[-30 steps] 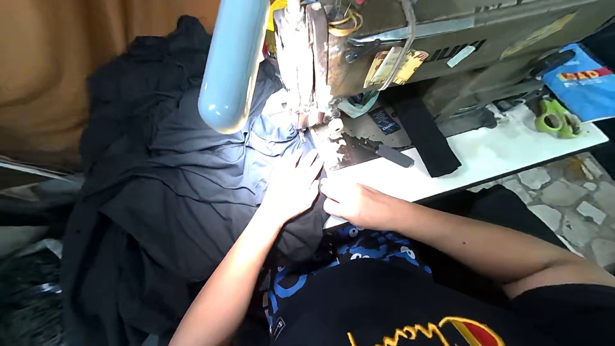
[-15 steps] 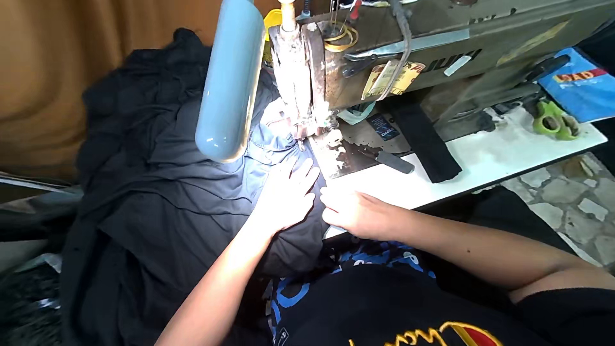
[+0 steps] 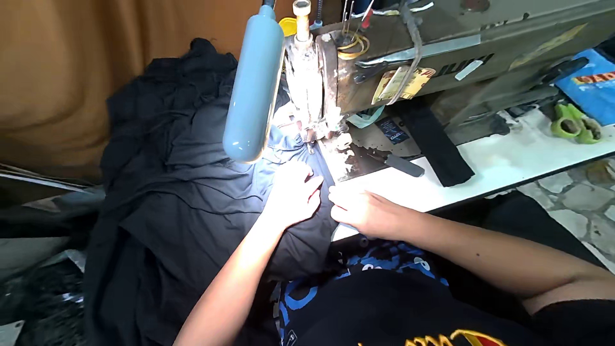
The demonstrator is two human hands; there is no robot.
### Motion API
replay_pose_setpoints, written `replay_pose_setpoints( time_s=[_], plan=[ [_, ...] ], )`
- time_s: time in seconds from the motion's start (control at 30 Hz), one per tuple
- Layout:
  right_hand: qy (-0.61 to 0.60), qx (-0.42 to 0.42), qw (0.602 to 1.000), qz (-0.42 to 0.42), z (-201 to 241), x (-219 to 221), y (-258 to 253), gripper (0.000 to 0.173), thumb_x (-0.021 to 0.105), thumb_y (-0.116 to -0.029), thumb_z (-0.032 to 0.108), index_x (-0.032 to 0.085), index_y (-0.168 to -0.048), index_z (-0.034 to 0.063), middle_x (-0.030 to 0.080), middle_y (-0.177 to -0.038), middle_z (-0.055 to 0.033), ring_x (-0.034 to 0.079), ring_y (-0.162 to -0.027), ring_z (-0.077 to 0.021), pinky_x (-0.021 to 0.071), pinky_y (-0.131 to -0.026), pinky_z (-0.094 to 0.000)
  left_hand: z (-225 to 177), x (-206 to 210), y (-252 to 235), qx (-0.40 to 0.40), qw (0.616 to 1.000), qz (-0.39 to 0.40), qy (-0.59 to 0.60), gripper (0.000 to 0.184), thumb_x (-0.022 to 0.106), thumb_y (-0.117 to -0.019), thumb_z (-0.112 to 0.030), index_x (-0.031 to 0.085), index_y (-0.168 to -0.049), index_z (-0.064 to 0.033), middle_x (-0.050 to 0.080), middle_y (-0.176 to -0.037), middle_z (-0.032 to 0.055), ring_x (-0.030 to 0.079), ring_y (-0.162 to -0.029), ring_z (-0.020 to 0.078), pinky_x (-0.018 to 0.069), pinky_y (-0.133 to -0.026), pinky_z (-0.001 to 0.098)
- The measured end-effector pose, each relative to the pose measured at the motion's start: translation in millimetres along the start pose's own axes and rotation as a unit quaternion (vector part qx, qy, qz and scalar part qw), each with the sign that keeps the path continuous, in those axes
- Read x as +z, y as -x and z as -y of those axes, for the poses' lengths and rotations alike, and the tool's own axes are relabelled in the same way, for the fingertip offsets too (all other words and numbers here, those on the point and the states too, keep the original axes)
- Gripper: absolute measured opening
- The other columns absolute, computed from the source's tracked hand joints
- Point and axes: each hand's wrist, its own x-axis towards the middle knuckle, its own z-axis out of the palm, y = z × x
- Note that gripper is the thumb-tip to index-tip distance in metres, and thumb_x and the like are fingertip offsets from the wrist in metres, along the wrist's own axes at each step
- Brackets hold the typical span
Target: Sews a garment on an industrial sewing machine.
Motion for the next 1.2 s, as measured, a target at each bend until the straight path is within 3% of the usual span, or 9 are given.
replay_pose_setpoints(
  time_s=[0.13, 0.27, 0.37, 0.6, 0.7, 0.77, 0.93, 1.07, 1.2],
  plan=[
    [0.005, 0.009, 1.000, -0.018, -6, 3, -3, 0.019, 0.050, -0.0998, 0.001, 0.065, -0.088, 0.0011, 0.070, -0.095, -0.0196, 0.072, -0.096, -0.0345, 0.0596, -0.079, -0.0423, 6, 2, -3, -0.007, 1.000, 0.009, -0.021, 0.037, 0.052, -0.0932, -0.030, 0.079, -0.112, -0.0124, 0.069, -0.107, 0.0170, 0.063, -0.110, 0.0380, 0.0451, -0.097, 0.0575],
    [0.005, 0.026, 0.999, -0.033, -13, 6, -5, 0.018, 0.053, -0.0965, -0.001, 0.070, -0.090, 0.0010, 0.073, -0.101, -0.0210, 0.071, -0.109, -0.0369, 0.0583, -0.093, -0.0462, 10, 0, -10, -0.019, 0.999, 0.023, -0.027, 0.038, 0.053, -0.0922, -0.028, 0.077, -0.116, -0.0101, 0.068, -0.107, 0.0186, 0.063, -0.109, 0.0394, 0.0459, -0.096, 0.0591],
    [0.013, 0.035, 0.999, -0.039, -20, 9, -8, 0.018, 0.054, -0.0960, 0.000, 0.072, -0.092, 0.0021, 0.073, -0.106, -0.0208, 0.069, -0.112, -0.0367, 0.0565, -0.094, -0.0465, 13, 0, -15, -0.028, 0.999, 0.023, -0.036, 0.039, 0.053, -0.0923, -0.028, 0.077, -0.116, -0.0093, 0.067, -0.109, 0.0200, 0.063, -0.110, 0.0401, 0.0460, -0.096, 0.0582],
    [-0.071, 0.125, 0.988, 0.048, -25, -5, -17, 0.016, 0.062, -0.0921, -0.002, 0.073, -0.103, 0.0012, 0.070, -0.120, -0.0207, 0.061, -0.126, -0.0355, 0.0462, -0.109, -0.0483, 18, 1, -22, -0.060, 0.997, 0.045, -0.037, 0.043, 0.051, -0.0938, -0.029, 0.073, -0.124, -0.0072, 0.066, -0.116, 0.0209, 0.061, -0.115, 0.0416, 0.0461, -0.097, 0.0602],
    [-0.096, 0.208, 0.973, 0.025, -49, -25, -7, 0.020, 0.065, -0.0930, 0.000, 0.074, -0.111, 0.0000, 0.069, -0.119, -0.0195, 0.062, -0.119, -0.0356, 0.0477, -0.106, -0.0501, 19, 3, -21, -0.065, 0.996, 0.047, -0.038, 0.045, 0.051, -0.0938, -0.031, 0.073, -0.125, -0.0078, 0.066, -0.116, 0.0212, 0.061, -0.115, 0.0415, 0.0452, -0.098, 0.0608],
    [0.017, 0.211, 0.977, -0.025, -81, -47, 5, 0.015, 0.062, -0.0937, -0.001, 0.075, -0.101, -0.0017, 0.071, -0.111, -0.0204, 0.067, -0.110, -0.0408, 0.0526, -0.096, -0.0572, 20, 4, -20, -0.068, 0.996, 0.052, -0.039, 0.045, 0.052, -0.0935, -0.031, 0.072, -0.126, -0.0077, 0.066, -0.118, 0.0221, 0.061, -0.116, 0.0422, 0.0443, -0.099, 0.0615],
    [0.186, 0.282, 0.939, 0.060, -141, -77, 36, 0.013, 0.062, -0.0949, -0.001, 0.074, -0.098, -0.0016, 0.069, -0.102, -0.0251, 0.061, -0.110, -0.0496, 0.0489, -0.091, -0.0637, 18, 4, -20, -0.083, 0.994, 0.052, -0.042, 0.044, 0.055, -0.0929, -0.031, 0.073, -0.126, -0.0093, 0.065, -0.121, 0.0220, 0.060, -0.120, 0.0425, 0.0450, -0.100, 0.0613],
    [0.177, 0.290, 0.938, 0.071, -152, -67, 39, 0.011, 0.062, -0.0935, -0.003, 0.073, -0.096, -0.0022, 0.069, -0.101, -0.0247, 0.061, -0.110, -0.0503, 0.0483, -0.091, -0.0645, 19, 4, -19, -0.076, 0.995, 0.047, -0.048, 0.042, 0.055, -0.0936, -0.029, 0.073, -0.126, -0.0088, 0.066, -0.119, 0.0210, 0.061, -0.118, 0.0413, 0.0462, -0.099, 0.0598],
    [0.114, 0.274, 0.955, -0.012, -125, -75, 33, 0.013, 0.060, -0.0960, 0.002, 0.072, -0.099, -0.0032, 0.071, -0.093, -0.0229, 0.066, -0.101, -0.0472, 0.0489, -0.089, -0.0631, 10, -1, -18, -0.091, 0.993, 0.056, -0.059, 0.043, 0.054, -0.0968, -0.031, 0.071, -0.129, -0.0083, 0.066, -0.124, 0.0224, 0.059, -0.123, 0.0434, 0.0428, -0.105, 0.0619]
  ],
)
